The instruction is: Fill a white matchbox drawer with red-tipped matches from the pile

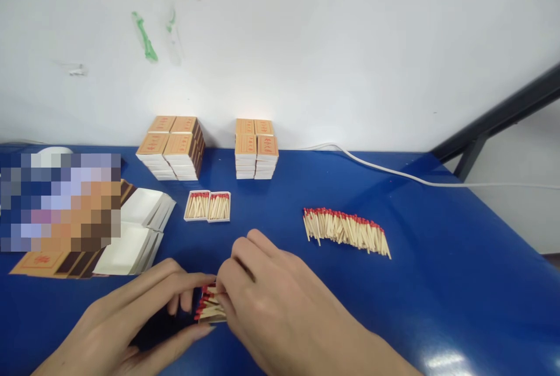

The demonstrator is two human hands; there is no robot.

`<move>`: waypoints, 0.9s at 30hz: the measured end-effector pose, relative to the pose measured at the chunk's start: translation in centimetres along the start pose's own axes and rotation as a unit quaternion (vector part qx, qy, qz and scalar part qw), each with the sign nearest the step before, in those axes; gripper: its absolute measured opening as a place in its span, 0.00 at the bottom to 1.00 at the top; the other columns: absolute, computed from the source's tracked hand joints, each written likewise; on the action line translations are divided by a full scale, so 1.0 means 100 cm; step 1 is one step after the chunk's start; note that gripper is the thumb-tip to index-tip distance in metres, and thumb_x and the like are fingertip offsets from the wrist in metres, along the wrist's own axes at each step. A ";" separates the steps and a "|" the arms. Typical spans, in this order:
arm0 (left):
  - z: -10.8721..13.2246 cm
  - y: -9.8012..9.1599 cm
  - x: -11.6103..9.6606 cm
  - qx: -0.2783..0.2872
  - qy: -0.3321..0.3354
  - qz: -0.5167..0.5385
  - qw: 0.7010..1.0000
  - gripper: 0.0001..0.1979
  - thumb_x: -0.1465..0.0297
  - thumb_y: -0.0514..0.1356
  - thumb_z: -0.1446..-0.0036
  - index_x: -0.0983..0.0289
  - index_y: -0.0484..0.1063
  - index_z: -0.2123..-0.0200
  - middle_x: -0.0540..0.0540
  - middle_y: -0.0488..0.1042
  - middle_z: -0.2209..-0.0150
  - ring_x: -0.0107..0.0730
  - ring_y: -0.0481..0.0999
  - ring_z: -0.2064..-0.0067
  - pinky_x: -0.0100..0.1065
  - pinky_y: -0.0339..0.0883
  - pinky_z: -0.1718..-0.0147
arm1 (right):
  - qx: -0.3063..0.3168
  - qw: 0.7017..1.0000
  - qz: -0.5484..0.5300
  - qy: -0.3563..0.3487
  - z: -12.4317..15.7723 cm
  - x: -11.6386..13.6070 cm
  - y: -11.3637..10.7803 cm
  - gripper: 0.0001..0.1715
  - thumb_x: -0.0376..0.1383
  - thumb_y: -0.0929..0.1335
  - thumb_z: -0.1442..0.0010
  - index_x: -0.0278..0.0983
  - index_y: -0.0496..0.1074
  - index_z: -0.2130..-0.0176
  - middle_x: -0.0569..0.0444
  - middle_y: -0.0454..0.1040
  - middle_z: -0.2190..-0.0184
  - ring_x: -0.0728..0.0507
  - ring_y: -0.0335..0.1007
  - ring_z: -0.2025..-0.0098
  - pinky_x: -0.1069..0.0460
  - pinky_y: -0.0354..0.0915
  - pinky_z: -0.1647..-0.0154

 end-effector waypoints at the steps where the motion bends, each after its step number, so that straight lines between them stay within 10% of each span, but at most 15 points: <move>1: 0.000 0.000 0.000 -0.002 0.001 0.001 1.000 0.13 0.68 0.64 0.27 0.56 0.71 0.42 0.46 0.73 0.62 0.23 0.80 0.63 0.21 0.76 0.61 | 0.005 1.000 0.009 -0.001 0.000 0.000 0.002 0.10 0.26 0.67 0.27 0.36 0.76 0.60 0.52 0.74 0.63 0.41 0.68 0.58 0.46 0.69 0.60; 13: 0.002 -0.008 0.001 -0.040 -0.009 0.038 0.998 0.13 0.64 0.66 0.27 0.54 0.73 0.42 0.43 0.74 0.63 0.18 0.80 0.65 0.15 0.74 0.61 | 0.041 0.967 -0.186 0.166 0.016 -0.040 0.003 0.05 0.35 0.69 0.23 0.46 0.74 0.49 0.59 0.73 0.49 0.49 0.73 0.53 0.52 0.69 0.51; 27: 0.000 -0.001 0.003 -0.026 -0.018 0.093 0.995 0.10 0.67 0.66 0.27 0.53 0.76 0.45 0.44 0.80 0.59 0.21 0.84 0.62 0.17 0.78 0.62 | 0.110 0.890 -0.360 0.256 0.034 -0.062 0.031 0.08 0.47 0.75 0.29 0.48 0.80 0.56 0.62 0.80 0.58 0.47 0.74 0.56 0.53 0.68 0.58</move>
Point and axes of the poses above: each hand's wrist, its own z-axis away from the middle knuckle, its own y-axis out of the palm, x = y × z, the point moved 10 cm from there along -z, towards the middle knuckle
